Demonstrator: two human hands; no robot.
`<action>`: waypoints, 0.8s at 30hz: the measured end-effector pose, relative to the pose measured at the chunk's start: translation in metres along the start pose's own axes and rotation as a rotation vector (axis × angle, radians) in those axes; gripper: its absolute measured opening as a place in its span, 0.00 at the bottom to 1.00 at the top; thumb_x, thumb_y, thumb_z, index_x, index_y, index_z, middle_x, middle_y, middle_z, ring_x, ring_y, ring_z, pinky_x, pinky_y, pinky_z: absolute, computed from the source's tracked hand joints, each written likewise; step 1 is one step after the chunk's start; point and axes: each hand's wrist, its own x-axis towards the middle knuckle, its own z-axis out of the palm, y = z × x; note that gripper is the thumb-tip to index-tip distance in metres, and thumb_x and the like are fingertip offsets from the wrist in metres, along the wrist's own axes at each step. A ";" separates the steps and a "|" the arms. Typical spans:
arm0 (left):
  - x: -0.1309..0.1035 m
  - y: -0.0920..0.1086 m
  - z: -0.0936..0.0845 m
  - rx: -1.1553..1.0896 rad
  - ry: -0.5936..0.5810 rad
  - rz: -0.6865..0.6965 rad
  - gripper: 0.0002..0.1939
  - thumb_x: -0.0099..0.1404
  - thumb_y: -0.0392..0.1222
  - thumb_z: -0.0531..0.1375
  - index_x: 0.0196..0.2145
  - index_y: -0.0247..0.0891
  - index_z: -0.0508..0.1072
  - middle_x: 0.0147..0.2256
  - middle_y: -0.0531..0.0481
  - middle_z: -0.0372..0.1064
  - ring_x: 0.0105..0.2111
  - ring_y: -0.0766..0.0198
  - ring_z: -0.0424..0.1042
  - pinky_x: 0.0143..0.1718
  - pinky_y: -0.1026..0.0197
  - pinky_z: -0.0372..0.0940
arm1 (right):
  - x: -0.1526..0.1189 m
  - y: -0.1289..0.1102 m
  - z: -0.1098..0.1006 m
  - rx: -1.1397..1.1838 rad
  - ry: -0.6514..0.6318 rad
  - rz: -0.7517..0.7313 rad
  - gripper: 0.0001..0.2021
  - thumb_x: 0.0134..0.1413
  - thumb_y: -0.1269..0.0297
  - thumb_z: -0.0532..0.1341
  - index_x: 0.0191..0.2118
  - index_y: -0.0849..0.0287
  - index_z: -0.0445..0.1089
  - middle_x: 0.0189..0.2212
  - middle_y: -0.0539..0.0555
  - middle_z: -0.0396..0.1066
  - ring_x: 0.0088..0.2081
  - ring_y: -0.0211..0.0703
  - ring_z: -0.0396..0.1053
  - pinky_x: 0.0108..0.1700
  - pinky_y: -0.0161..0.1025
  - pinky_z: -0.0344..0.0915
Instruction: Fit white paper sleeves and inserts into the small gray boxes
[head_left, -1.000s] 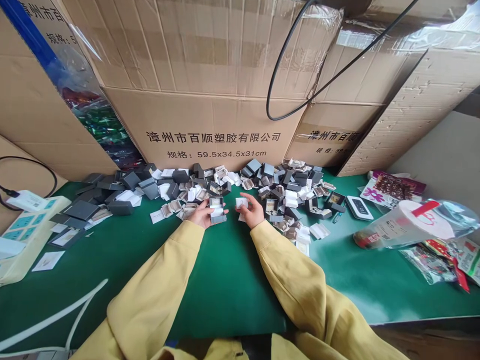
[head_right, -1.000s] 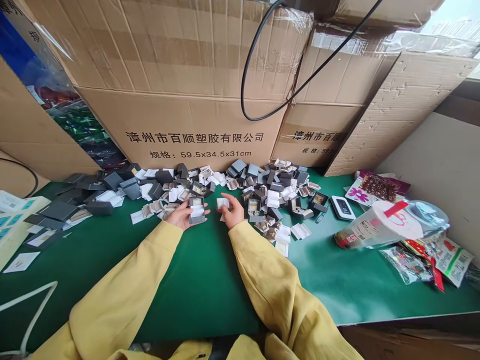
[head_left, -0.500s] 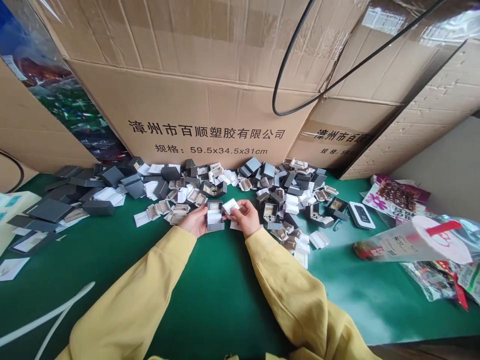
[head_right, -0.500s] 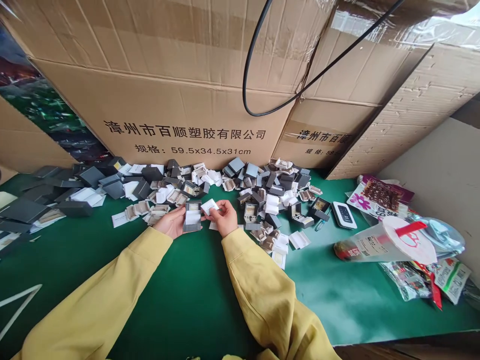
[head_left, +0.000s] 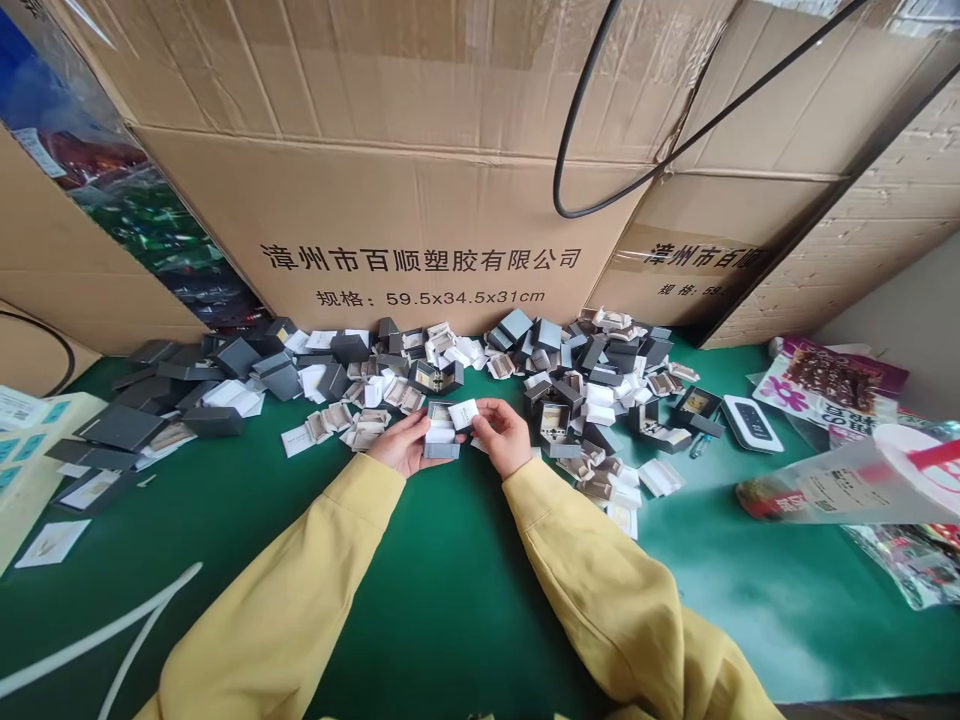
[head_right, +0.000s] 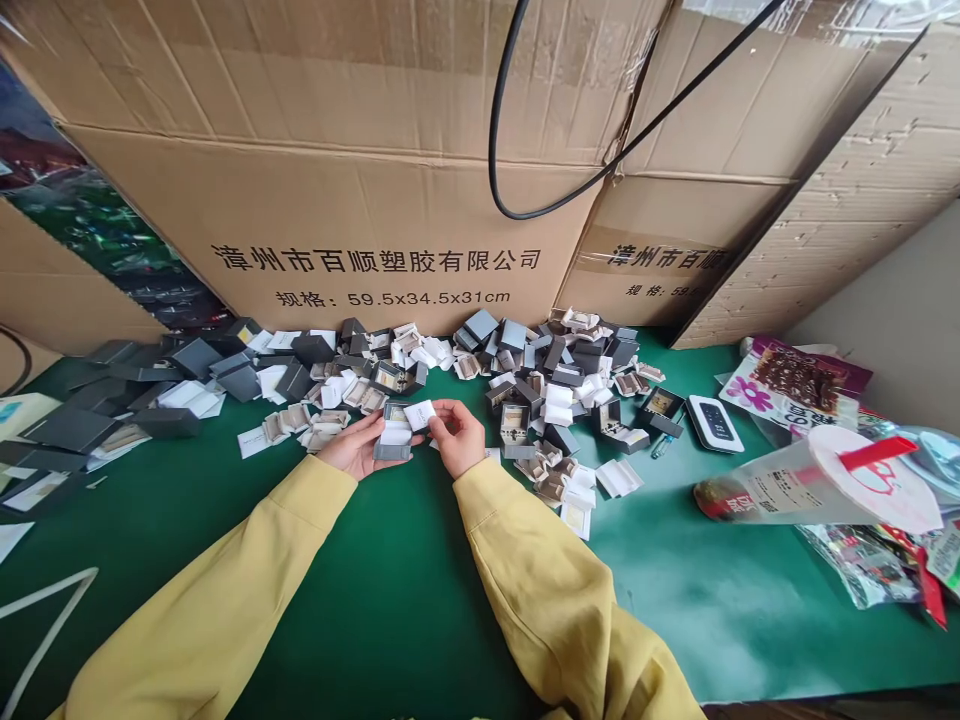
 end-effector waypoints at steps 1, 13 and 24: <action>-0.001 0.000 0.001 0.009 0.013 0.001 0.21 0.64 0.34 0.53 0.55 0.32 0.59 0.43 0.35 0.71 0.41 0.49 0.74 0.39 0.47 0.70 | -0.001 -0.001 -0.001 -0.054 0.014 -0.048 0.10 0.45 0.62 0.61 0.35 0.59 0.68 0.31 0.52 0.72 0.31 0.36 0.68 0.30 0.34 0.70; 0.006 -0.010 -0.006 0.061 -0.119 0.009 0.25 0.62 0.38 0.57 0.57 0.34 0.60 0.44 0.36 0.71 0.41 0.52 0.73 0.39 0.52 0.69 | -0.014 -0.019 0.001 -0.526 0.044 -0.594 0.10 0.56 0.67 0.53 0.35 0.57 0.72 0.32 0.55 0.70 0.36 0.40 0.69 0.38 0.37 0.70; 0.002 -0.008 0.001 0.066 -0.025 0.008 0.19 0.62 0.36 0.56 0.52 0.31 0.65 0.37 0.40 0.72 0.34 0.59 0.73 0.35 0.53 0.70 | -0.014 -0.018 0.003 -0.599 -0.037 -0.667 0.11 0.58 0.69 0.52 0.33 0.57 0.73 0.32 0.55 0.72 0.36 0.38 0.70 0.39 0.36 0.69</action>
